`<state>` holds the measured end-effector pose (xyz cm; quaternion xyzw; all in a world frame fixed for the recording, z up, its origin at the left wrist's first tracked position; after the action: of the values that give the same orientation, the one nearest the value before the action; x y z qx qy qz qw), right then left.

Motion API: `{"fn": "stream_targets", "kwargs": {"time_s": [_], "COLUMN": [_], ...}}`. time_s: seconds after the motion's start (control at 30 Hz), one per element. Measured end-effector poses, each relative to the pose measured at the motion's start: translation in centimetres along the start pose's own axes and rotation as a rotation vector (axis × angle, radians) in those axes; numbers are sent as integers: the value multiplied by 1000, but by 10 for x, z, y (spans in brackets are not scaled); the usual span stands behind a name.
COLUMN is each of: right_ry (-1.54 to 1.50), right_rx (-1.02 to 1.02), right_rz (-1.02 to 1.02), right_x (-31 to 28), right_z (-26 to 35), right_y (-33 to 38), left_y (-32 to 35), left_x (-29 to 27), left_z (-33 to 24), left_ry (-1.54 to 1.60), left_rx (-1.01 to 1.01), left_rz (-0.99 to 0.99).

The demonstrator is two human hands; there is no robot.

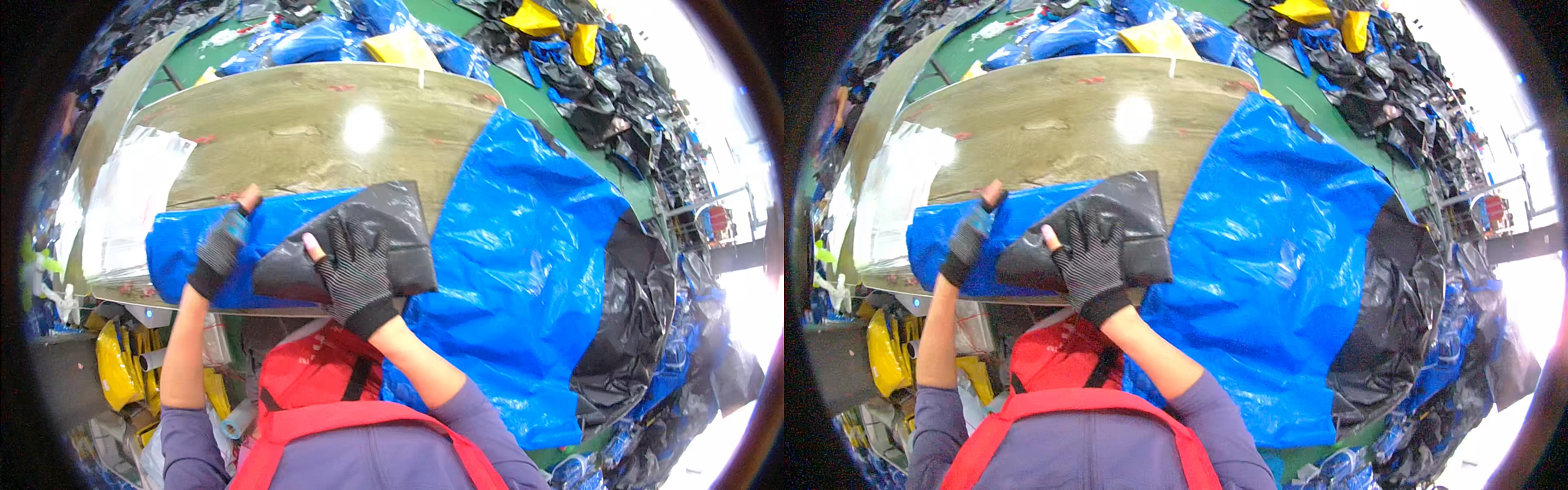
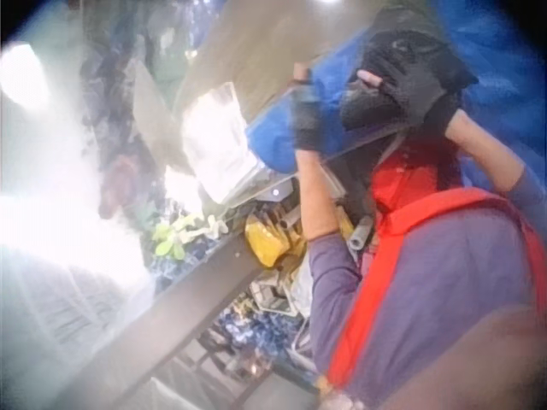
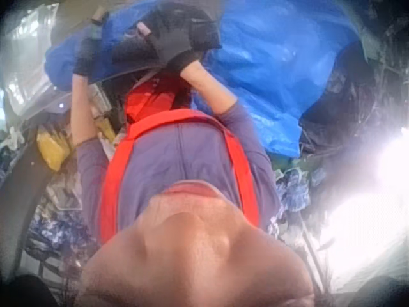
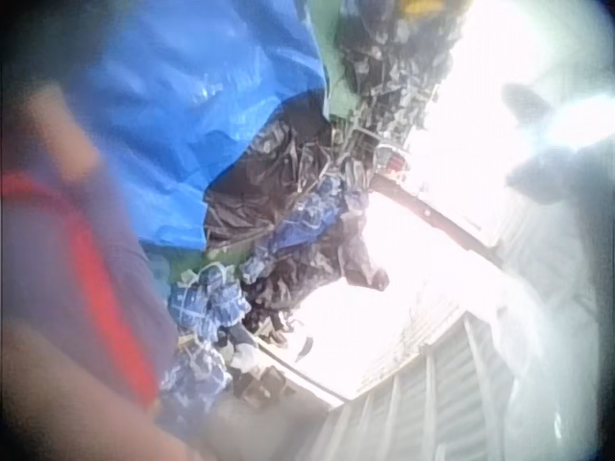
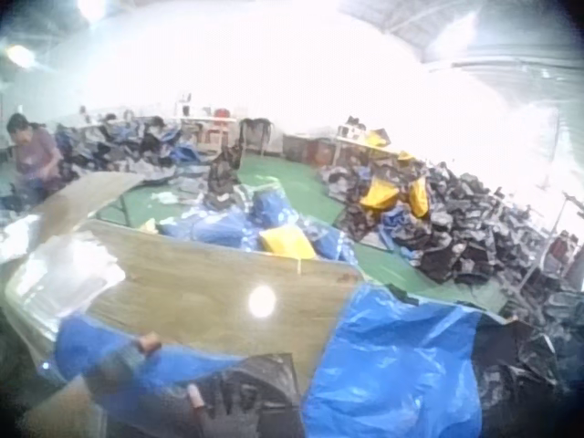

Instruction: The person repeatedly folds blue and black plastic bags, places each folded bag into a clear plastic sleeve, and sets the sealed sleeve on a table. The person handles the bags one at a time and repeats the same folding and sleeving steps throughout the clip.

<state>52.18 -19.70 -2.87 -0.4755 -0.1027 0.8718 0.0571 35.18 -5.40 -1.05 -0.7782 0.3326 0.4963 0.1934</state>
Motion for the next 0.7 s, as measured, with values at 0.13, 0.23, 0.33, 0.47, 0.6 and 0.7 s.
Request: {"fn": "stream_targets", "kwargs": {"time_s": [0.13,0.23,0.33,0.47,0.6,0.7], "right_ry": [120,-128,-39,50,119,117], "right_rx": [29,-156,122,266,112,126], "right_rz": [123,78,204,304,231,271], "right_x": [21,31,38,55,85,102], "right_z": [0,12,26,44,46,45], "right_y": [-8,-28,-45,-67,-84,-89], "left_y": [27,37,51,78,106,131], "left_x": [47,59,37,5,-18,-19], "left_z": [29,45,82,145,191,190], "left_ry": [-507,-583,-754,-847,-113,564], "left_rx": [161,229,-149,-519,-854,-910], "left_rz": [70,-50,26,-264,-233,-118]}}
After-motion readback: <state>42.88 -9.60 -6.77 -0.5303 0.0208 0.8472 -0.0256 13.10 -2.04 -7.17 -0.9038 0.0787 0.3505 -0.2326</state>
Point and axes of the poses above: each hand's wrist, its own y-axis away from the middle knuckle, its own x-axis out of the palm, z = x × y, the point moved 1 cm from there along -y, towards the middle knuckle, and after that the axes turned 15 degrees about -y, right-handed, at the moved point
